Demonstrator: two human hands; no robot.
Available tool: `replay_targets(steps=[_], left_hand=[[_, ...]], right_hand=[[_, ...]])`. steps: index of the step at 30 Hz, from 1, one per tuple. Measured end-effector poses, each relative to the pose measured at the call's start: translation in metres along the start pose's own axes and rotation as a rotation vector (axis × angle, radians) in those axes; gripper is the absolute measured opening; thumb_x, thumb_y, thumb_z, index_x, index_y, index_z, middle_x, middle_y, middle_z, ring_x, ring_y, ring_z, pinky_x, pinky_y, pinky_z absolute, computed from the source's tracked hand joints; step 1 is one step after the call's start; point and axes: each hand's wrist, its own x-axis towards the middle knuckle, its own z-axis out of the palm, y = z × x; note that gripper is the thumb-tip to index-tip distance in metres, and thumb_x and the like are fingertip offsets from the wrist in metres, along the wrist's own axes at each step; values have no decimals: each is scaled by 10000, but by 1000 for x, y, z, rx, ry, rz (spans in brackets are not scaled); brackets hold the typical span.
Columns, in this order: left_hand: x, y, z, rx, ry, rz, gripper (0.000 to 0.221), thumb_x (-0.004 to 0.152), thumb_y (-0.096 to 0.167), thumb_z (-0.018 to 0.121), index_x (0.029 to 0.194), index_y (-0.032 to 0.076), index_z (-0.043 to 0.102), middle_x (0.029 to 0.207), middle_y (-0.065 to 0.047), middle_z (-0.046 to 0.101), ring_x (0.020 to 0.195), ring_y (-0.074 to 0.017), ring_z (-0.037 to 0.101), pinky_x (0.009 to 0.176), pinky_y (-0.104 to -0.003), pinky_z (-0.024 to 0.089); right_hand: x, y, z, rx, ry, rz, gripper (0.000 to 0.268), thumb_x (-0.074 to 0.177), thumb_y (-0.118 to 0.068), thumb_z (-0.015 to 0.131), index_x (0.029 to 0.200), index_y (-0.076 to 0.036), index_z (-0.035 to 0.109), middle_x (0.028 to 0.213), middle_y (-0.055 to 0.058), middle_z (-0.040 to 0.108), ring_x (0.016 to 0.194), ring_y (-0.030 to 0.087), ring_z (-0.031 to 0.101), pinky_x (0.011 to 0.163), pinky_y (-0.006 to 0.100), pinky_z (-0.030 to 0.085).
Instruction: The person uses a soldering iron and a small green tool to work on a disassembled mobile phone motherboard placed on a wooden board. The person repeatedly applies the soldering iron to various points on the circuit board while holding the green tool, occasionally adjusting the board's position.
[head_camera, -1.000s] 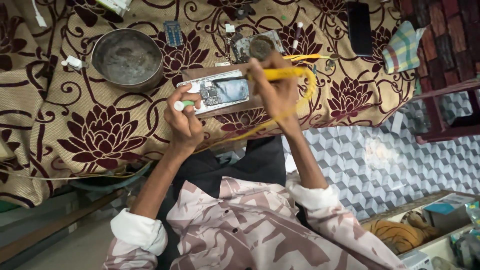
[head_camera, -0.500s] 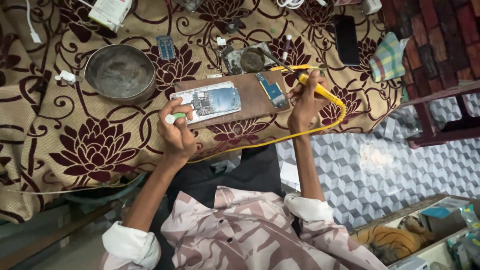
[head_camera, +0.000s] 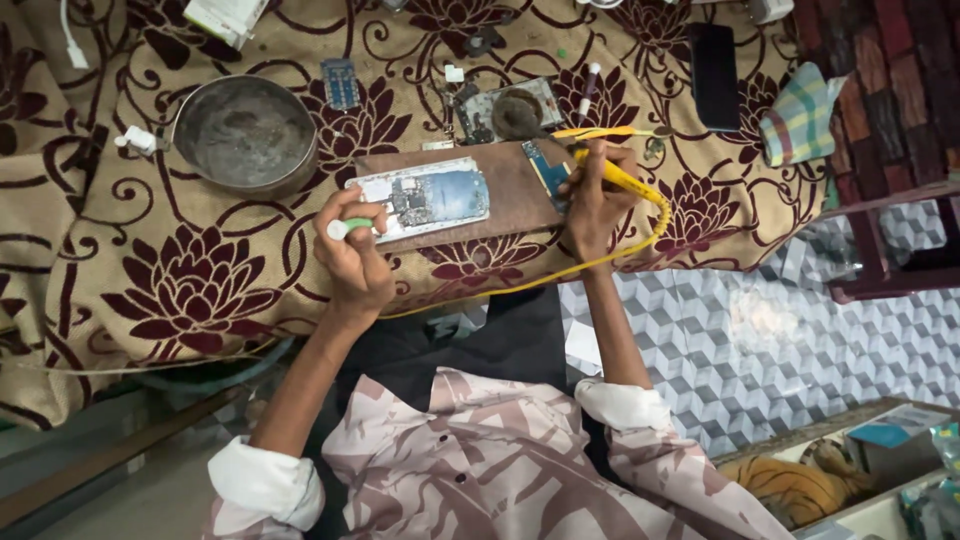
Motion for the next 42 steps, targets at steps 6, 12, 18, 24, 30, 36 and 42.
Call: replay_targets(steps=[6, 12, 18, 24, 30, 36, 42], left_hand=[[-2, 2, 2, 15, 18, -9, 442, 1190, 396, 289, 1360, 3, 396, 834, -96, 623, 775, -152, 584, 757, -321, 484], [-1, 2, 0, 6, 13, -7, 449, 1188, 384, 289, 1352, -21, 393, 839, -102, 620, 770, -153, 578, 747, -314, 481], [2, 3, 0, 8, 3, 10, 442, 1192, 386, 275, 1358, -9, 385, 822, -94, 608, 779, -153, 589, 757, -321, 483], [1, 4, -1, 4, -11, -4, 449, 1189, 391, 284, 1368, -10, 379, 829, -101, 613, 769, -152, 583, 750, -326, 478], [2, 4, -1, -9, -18, 1, 437, 1197, 395, 289, 1372, 4, 380, 821, -102, 600, 771, -165, 583, 759, -330, 485], [2, 2, -3, -6, -25, 17, 434, 1192, 388, 291, 1369, 2, 380, 801, -97, 596, 757, -168, 586, 747, -332, 478], [4, 6, -2, 4, -14, 26, 440, 1186, 392, 298, 1360, 1, 397, 828, -108, 612, 754, -164, 594, 722, -324, 488]], right_hand=[[1, -3, 0, -22, 5, 19, 311, 1083, -336, 591, 1010, -37, 552, 695, 26, 584, 519, 88, 569, 463, 217, 449], [1, 0, 4, -24, 16, -49, 326, 1085, -339, 576, 1028, -18, 557, 707, 30, 593, 530, 86, 577, 474, 222, 482], [3, 5, 4, -53, 6, -82, 311, 1100, -315, 583, 1015, -18, 549, 707, 33, 582, 537, 84, 571, 476, 216, 457], [2, 9, 1, 10, -12, -104, 286, 1102, -299, 571, 1001, -34, 533, 713, 31, 578, 528, 80, 549, 467, 220, 457], [1, 6, -2, -4, 0, -75, 302, 1100, -309, 564, 960, -48, 505, 684, 38, 581, 505, 95, 576, 442, 227, 445], [-5, -1, 1, -17, -17, -75, 309, 1107, -317, 555, 964, -48, 506, 688, 40, 586, 530, 98, 580, 460, 228, 456], [-3, -9, 3, -50, -38, -85, 304, 1109, -313, 525, 960, -49, 509, 682, 32, 588, 524, 99, 587, 455, 232, 465]])
